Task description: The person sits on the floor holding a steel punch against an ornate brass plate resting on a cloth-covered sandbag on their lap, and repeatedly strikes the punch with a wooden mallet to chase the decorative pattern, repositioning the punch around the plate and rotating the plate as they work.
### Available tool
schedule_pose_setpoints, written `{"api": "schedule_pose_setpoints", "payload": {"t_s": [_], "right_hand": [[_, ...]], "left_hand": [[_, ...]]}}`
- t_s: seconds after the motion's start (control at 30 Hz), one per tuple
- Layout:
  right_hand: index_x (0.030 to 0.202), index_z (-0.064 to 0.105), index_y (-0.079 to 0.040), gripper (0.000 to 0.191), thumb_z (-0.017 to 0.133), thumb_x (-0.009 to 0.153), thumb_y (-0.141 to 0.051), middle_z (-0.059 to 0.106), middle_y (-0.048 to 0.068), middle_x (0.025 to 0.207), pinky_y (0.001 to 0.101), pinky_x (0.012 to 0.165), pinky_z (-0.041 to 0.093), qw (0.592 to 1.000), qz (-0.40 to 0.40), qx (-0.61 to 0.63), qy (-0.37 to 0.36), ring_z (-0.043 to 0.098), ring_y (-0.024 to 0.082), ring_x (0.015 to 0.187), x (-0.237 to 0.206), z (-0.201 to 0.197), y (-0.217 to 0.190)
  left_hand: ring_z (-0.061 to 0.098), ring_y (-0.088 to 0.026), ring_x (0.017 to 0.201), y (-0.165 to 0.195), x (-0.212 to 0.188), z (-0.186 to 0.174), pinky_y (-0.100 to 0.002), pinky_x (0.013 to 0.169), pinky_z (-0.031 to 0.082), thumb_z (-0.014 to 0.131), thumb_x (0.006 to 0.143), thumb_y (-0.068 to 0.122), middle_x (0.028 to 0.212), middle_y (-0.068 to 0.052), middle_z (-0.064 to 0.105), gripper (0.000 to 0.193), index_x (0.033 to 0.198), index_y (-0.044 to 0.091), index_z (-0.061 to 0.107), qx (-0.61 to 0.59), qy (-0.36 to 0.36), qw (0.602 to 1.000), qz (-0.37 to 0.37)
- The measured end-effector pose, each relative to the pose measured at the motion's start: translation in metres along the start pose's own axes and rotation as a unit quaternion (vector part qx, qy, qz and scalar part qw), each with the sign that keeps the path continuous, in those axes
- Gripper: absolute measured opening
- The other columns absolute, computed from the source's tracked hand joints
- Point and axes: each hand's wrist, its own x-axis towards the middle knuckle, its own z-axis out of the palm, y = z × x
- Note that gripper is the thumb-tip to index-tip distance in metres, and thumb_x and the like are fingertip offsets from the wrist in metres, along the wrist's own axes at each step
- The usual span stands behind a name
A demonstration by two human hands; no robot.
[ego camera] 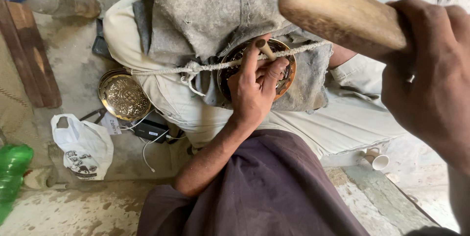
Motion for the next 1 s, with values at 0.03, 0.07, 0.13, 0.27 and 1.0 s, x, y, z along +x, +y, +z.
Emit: {"api": "schedule_pose_setpoints", "payload": {"t_s": [0.03, 0.07, 0.13, 0.27, 1.0], "right_hand": [[0.139, 0.055, 0.005, 0.045, 0.066, 0.096, 0.012, 0.063, 0.022, 0.11, 0.0387, 0.087, 0.055, 1.0, -0.012, -0.006, 0.0, 0.061, 0.03, 0.1, 0.006, -0.001, -0.002], [0.14, 0.055, 0.005, 0.045, 0.066, 0.097, 0.012, 0.063, 0.021, 0.112, 0.0388, 0.088, 0.055, 1.0, -0.023, -0.012, -0.001, 0.06, 0.031, 0.102, 0.012, -0.003, -0.004], [0.138, 0.056, 0.003, 0.046, 0.069, 0.095, 0.009, 0.063, 0.021, 0.112, 0.0397, 0.089, 0.055, 0.998, -0.051, -0.034, 0.002, 0.061, 0.031, 0.102, 0.021, -0.008, -0.009], [0.129, 0.063, -0.001, 0.047, 0.074, 0.084, 0.006, 0.066, 0.018, 0.105, 0.0403, 0.082, 0.058, 0.983, -0.089, -0.159, -0.035, 0.064, 0.03, 0.094, 0.028, -0.018, -0.019], [0.13, 0.064, 0.004, 0.026, 0.068, 0.105, 0.009, 0.064, 0.02, 0.103, 0.0363, 0.071, 0.055, 0.989, -0.112, -0.092, -0.025, 0.063, 0.027, 0.083, 0.017, 0.014, 0.009]], "left_hand": [[0.077, -0.017, 0.104, 0.0, 0.0, 0.0, -0.028, 0.082, 0.066, 0.067, 0.107, 0.019, 0.126, -0.011, 0.071, 0.045, 0.147, 0.004, 0.05, 0.009, 0.005, 1.0, 0.016], [0.077, -0.018, 0.106, 0.001, 0.001, 0.001, -0.028, 0.084, 0.067, 0.067, 0.108, 0.019, 0.132, -0.013, 0.069, 0.043, 0.145, 0.004, 0.051, 0.018, 0.01, 0.999, 0.033], [0.078, -0.017, 0.104, 0.0, 0.002, 0.001, -0.028, 0.082, 0.067, 0.068, 0.107, 0.022, 0.13, -0.012, 0.07, 0.042, 0.142, 0.004, 0.053, 0.03, 0.011, 0.999, 0.024], [0.078, -0.017, 0.104, -0.003, 0.002, 0.0, -0.027, 0.081, 0.068, 0.067, 0.106, 0.025, 0.131, -0.013, 0.069, 0.042, 0.139, 0.003, 0.053, 0.027, 0.0, 1.0, 0.016], [0.081, -0.016, 0.092, -0.016, 0.0, -0.005, -0.027, 0.074, 0.068, 0.068, 0.106, 0.027, 0.103, -0.009, 0.078, 0.039, 0.139, 0.009, 0.055, 0.051, -0.032, 0.998, 0.031]]}}
